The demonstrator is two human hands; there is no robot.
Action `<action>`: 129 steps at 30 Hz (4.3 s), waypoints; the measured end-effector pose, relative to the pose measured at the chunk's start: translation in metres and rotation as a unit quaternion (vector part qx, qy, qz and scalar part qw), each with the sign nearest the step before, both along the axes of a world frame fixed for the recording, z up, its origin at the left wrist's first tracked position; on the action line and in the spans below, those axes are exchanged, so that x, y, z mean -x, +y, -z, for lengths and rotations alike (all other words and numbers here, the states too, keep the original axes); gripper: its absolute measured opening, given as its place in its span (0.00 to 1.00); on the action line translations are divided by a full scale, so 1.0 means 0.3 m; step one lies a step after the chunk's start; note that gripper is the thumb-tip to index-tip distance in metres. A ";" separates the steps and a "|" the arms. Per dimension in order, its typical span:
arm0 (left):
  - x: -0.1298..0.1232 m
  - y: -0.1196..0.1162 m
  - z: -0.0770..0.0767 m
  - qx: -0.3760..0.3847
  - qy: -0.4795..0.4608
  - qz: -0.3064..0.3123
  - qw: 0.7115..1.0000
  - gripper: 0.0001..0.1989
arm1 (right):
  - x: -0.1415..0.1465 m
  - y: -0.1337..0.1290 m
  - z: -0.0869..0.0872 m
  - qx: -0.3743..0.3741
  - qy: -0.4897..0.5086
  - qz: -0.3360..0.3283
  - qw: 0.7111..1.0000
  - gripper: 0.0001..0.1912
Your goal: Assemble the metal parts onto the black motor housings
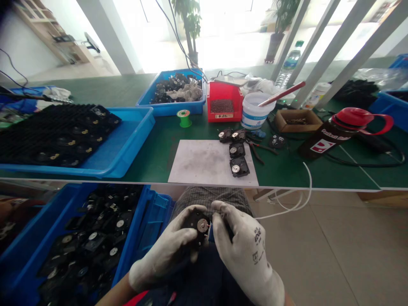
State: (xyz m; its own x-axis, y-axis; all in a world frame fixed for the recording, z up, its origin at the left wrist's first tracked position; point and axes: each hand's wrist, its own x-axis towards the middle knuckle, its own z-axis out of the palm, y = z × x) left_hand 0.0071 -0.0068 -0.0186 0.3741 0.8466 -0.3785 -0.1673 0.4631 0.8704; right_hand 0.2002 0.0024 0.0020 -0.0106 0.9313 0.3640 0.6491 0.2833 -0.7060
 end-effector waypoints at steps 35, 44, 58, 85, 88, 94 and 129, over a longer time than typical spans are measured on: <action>0.004 0.013 -0.086 -0.111 0.123 0.018 0.986 0.25 | 0.017 -0.006 -0.048 -0.074 -0.059 -0.054 0.994 0.08; 0.012 0.011 -0.085 -0.115 0.134 0.023 0.984 0.25 | 0.018 -0.005 -0.049 -0.066 -0.050 -0.051 0.995 0.08; 0.017 0.006 -0.089 -0.118 0.130 0.019 0.984 0.24 | 0.017 -0.001 -0.046 -0.057 -0.075 -0.061 0.994 0.09; 0.012 0.011 -0.098 -0.112 0.127 0.020 0.985 0.25 | 0.025 -0.003 -0.047 -0.059 -0.074 -0.067 0.993 0.10; 0.014 0.009 -0.098 -0.108 0.134 0.019 0.985 0.25 | 0.025 -0.004 -0.044 -0.057 -0.073 -0.068 0.993 0.10; 0.020 0.007 -0.101 -0.106 0.138 0.021 0.985 0.25 | 0.026 -0.003 -0.042 -0.056 -0.074 -0.068 0.993 0.10; 0.028 0.004 -0.075 -0.086 0.124 -0.027 0.988 0.24 | 0.011 -0.033 0.004 0.331 0.207 -0.078 0.917 0.11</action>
State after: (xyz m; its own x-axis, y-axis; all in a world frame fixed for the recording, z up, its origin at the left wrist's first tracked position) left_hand -0.0012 -0.0058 0.0038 0.2408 0.9225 -0.3017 0.0416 0.3007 0.9528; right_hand 0.1967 -0.0073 0.0009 -0.1516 0.9487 -0.2775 0.2745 -0.2293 -0.9339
